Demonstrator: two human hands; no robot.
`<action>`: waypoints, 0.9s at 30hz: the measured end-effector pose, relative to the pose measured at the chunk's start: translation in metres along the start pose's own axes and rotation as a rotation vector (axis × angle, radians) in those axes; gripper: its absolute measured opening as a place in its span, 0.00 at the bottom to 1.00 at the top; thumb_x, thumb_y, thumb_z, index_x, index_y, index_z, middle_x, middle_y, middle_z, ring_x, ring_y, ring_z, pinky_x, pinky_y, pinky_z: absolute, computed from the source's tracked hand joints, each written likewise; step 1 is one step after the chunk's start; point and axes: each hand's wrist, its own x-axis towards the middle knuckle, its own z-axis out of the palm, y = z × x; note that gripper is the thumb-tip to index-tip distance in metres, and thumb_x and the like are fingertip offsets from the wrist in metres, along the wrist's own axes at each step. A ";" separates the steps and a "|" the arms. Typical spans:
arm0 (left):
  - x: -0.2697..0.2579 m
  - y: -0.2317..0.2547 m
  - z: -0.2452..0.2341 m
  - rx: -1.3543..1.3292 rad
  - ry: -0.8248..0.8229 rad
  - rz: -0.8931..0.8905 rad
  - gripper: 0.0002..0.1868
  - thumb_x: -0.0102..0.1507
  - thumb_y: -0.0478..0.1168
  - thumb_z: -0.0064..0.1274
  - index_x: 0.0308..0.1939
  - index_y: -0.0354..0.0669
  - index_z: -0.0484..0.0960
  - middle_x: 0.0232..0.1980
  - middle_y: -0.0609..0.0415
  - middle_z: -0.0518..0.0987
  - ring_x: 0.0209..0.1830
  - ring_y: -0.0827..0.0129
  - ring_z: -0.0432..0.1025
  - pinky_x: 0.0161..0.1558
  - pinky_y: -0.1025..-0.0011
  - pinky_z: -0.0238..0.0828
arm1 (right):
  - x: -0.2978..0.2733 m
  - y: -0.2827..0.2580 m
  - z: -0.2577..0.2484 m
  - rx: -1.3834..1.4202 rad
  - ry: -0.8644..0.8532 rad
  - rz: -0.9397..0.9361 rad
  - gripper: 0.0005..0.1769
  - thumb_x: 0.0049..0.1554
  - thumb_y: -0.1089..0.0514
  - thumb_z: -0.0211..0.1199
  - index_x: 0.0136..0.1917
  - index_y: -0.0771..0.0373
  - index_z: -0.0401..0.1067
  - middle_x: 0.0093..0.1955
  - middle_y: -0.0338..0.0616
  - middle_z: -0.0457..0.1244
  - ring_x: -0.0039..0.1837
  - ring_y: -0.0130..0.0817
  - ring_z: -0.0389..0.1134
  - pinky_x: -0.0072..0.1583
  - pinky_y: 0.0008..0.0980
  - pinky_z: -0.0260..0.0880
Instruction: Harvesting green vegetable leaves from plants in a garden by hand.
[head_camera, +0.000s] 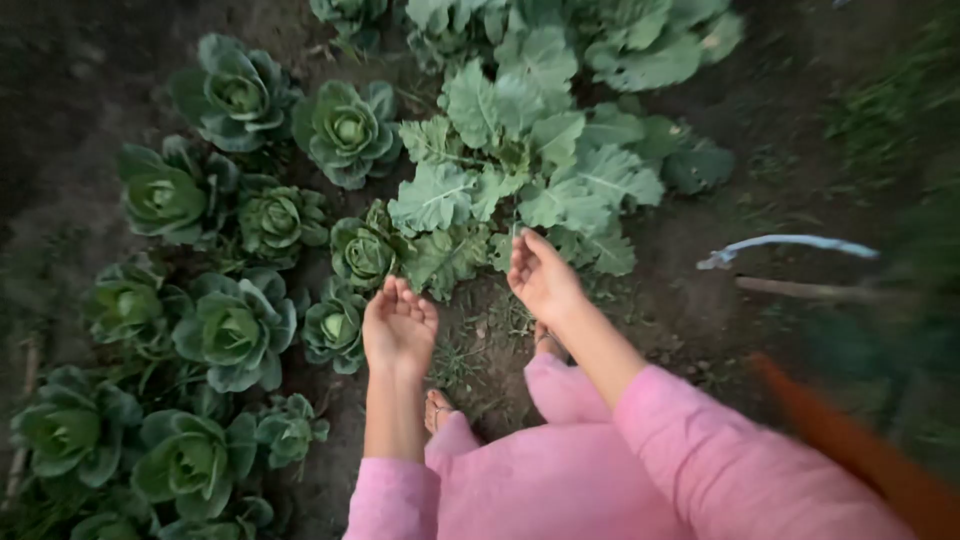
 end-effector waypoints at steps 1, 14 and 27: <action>0.019 0.000 -0.008 0.002 0.001 -0.003 0.11 0.69 0.45 0.43 0.46 0.49 0.81 0.42 0.63 0.81 0.40 0.74 0.73 0.47 0.68 0.71 | 0.018 0.005 -0.004 0.002 0.002 -0.001 0.06 0.60 0.55 0.66 0.51 0.53 0.76 0.46 0.31 0.69 0.45 0.23 0.69 0.47 0.29 0.70; 0.266 -0.015 -0.082 0.168 -0.101 0.019 0.09 0.68 0.48 0.47 0.44 0.52 0.80 0.41 0.64 0.81 0.39 0.75 0.74 0.45 0.68 0.71 | 0.220 0.035 -0.035 -1.181 -0.345 -0.413 0.11 0.63 0.54 0.59 0.58 0.57 0.72 0.48 0.35 0.70 0.47 0.23 0.70 0.45 0.25 0.69; 0.382 -0.056 -0.103 0.556 -0.312 0.061 0.14 0.67 0.52 0.48 0.51 0.51 0.79 0.50 0.59 0.83 0.47 0.68 0.76 0.49 0.66 0.71 | 0.275 0.002 -0.116 -2.566 -0.749 -0.865 0.30 0.50 0.53 0.64 0.67 0.56 0.69 0.56 0.53 0.65 0.57 0.57 0.68 0.55 0.55 0.69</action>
